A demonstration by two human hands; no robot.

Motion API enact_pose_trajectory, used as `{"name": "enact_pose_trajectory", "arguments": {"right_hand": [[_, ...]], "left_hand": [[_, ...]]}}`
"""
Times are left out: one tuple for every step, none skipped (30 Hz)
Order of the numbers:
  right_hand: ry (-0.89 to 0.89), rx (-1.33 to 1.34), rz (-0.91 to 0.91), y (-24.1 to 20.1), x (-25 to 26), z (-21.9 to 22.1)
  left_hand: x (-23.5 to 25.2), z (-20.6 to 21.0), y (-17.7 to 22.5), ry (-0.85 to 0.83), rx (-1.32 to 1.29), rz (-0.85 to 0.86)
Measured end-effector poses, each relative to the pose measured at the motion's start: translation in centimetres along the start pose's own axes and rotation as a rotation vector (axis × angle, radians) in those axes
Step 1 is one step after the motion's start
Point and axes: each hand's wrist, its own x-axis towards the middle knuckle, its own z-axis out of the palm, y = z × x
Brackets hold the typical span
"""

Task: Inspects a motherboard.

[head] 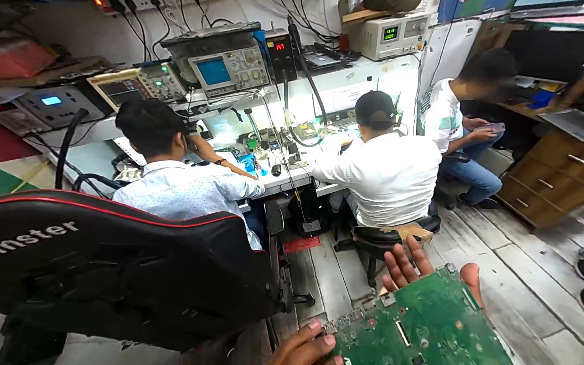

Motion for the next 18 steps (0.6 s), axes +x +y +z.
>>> {"name": "enact_pose_trajectory", "arguments": {"right_hand": [[-0.04, 0.019, 0.005, 0.0, 0.1, 0.1], [-0.08, 0.041, 0.008, 0.0, 0.2, 0.1], [-0.097, 0.074, -0.001, 0.1, 0.3, 0.3], [-0.106, 0.097, -0.017, 0.2, 0.4, 0.7], [-0.12, 0.111, -0.033, 0.4, 0.4, 1.0], [-0.124, 0.114, -0.045, 0.4, 0.4, 1.2], [-0.116, 0.103, -0.049, 0.3, 0.3, 1.5], [-0.054, 0.057, -0.081, 0.4, 0.2, 2.0], [0.055, -0.042, -0.155, 0.9, 0.2, 3.0], [0.122, -0.122, -0.195, 1.2, 0.1, 3.6], [0.129, -0.156, -0.201, 1.4, 0.0, 3.7], [0.096, -0.14, -0.188, 1.4, -0.1, 3.4], [0.018, -0.071, -0.145, 1.0, -0.2, 2.5], [-0.096, 0.037, -0.074, 0.2, 0.0, 1.2], [-0.159, 0.099, -0.033, -0.3, 0.3, 0.4], [-0.183, 0.122, -0.013, -0.6, 0.4, 0.0], [-0.197, 0.125, 0.002, -0.8, 0.4, -0.2], [-0.2, 0.126, 0.004, -0.8, 0.4, -0.1]], "left_hand": [[-0.2, -0.1, 0.1, -0.023, 0.034, 0.02], [-0.2, -0.1, 0.1, -0.04, 0.063, 0.04], [-0.3, -0.1, 0.1, -0.048, 0.084, 0.058], [-0.2, -0.2, 0.1, -0.05, 0.101, 0.076], [-0.2, -0.3, 0.0, -0.057, 0.117, 0.091], [-0.1, -0.4, 0.0, -0.073, 0.13, 0.102], [-0.1, -0.5, 0.0, -0.094, 0.144, 0.106], [0.0, -0.5, -0.1, -0.11, 0.154, 0.11], [0.1, -0.5, -0.1, -0.119, 0.162, 0.113], [0.1, -0.6, -0.2, -0.123, 0.169, 0.114], [0.1, -0.7, -0.2, -0.122, 0.176, 0.115], [0.2, -0.7, -0.2, -0.118, 0.179, 0.119], [0.2, -0.7, -0.2, -0.114, 0.175, 0.125], [0.3, -0.6, -0.2, -0.113, 0.168, 0.132], [0.3, -0.5, -0.2, -0.111, 0.159, 0.137], [0.3, -0.3, -0.2, -0.108, 0.15, 0.142], [0.2, -0.3, -0.2, -0.106, 0.143, 0.145], [0.2, -0.2, -0.3, -0.104, 0.136, 0.147]]}}
